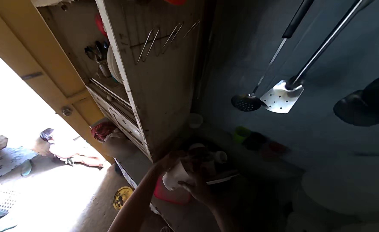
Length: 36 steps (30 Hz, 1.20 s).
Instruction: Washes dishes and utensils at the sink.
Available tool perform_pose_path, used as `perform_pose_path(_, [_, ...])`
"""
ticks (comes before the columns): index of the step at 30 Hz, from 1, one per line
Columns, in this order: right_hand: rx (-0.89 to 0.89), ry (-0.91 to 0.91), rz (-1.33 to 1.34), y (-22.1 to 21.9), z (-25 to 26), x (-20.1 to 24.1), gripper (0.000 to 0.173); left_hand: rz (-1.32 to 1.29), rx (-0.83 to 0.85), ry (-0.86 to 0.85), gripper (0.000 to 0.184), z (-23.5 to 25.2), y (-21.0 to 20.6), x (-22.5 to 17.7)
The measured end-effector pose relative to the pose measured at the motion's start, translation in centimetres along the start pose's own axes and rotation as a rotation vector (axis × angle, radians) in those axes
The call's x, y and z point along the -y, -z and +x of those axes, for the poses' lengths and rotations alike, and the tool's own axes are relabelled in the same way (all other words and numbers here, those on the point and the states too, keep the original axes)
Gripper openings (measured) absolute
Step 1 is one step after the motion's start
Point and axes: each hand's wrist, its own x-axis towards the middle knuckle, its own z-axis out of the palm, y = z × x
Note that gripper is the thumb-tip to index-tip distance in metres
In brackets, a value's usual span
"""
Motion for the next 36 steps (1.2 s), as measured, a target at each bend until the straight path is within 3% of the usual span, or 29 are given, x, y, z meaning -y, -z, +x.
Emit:
perform_pose_path(2, [0.050, 0.000, -0.035, -0.1, -0.1, -0.2, 0.047, -0.275, -0.010, 0.142, 0.033, -0.2, 0.5, 1.2])
perform_pose_path(5, [0.114, 0.015, -0.105, -0.5, -0.4, -0.6, 0.041, -0.421, -0.059, 0.227, 0.035, -0.6, 0.2, 3.5])
perform_pose_path(12, [0.154, 0.149, -0.259, -0.3, -1.3, -1.2, 0.031, -0.153, -0.296, 0.135, 0.042, 0.3, -2.4, 8.2])
perform_pose_path(14, [0.052, 0.203, -0.255, 0.5, -1.4, -1.7, 0.027, -0.134, -0.284, 0.103, 0.039, 0.0, -2.8, 8.3])
perform_pose_path(16, [-0.166, 0.256, -0.297, 1.9, -1.4, -3.0, 0.022, -0.143, -0.282, 0.191, 0.043, 0.2, -3.1, 8.8])
perform_pose_path(19, [-0.354, 0.012, -0.342, 6.8, -2.3, -3.3, 0.032, 0.026, -0.230, 0.326, 0.049, -0.3, -3.4, 10.0])
perform_pose_path(22, [-0.433, -0.413, -0.381, 13.1, -2.6, -4.5, 0.049, 0.473, -0.081, 0.236, 0.044, -1.1, -3.4, 12.2])
perform_pose_path(25, [-0.520, -0.664, -0.475, 18.5, -2.8, -8.8, 0.050, 0.779, 0.026, 0.142, 0.048, -1.3, -4.6, 13.0])
perform_pose_path(27, [-0.613, -0.749, -0.537, 21.4, -2.8, -12.4, 0.050, 0.945, 0.092, 0.198, 0.052, -1.3, -5.7, 12.4])
perform_pose_path(31, [-0.722, -0.823, -0.576, 25.2, -2.2, -18.7, 0.056, 0.972, 0.100, 0.254, 0.053, -1.6, -6.6, 11.0])
perform_pose_path(36, [-0.644, -0.830, -0.635, 27.7, 0.2, -20.1, 0.045, 0.942, 0.053, 0.249, 0.053, -1.5, -6.5, 12.1])
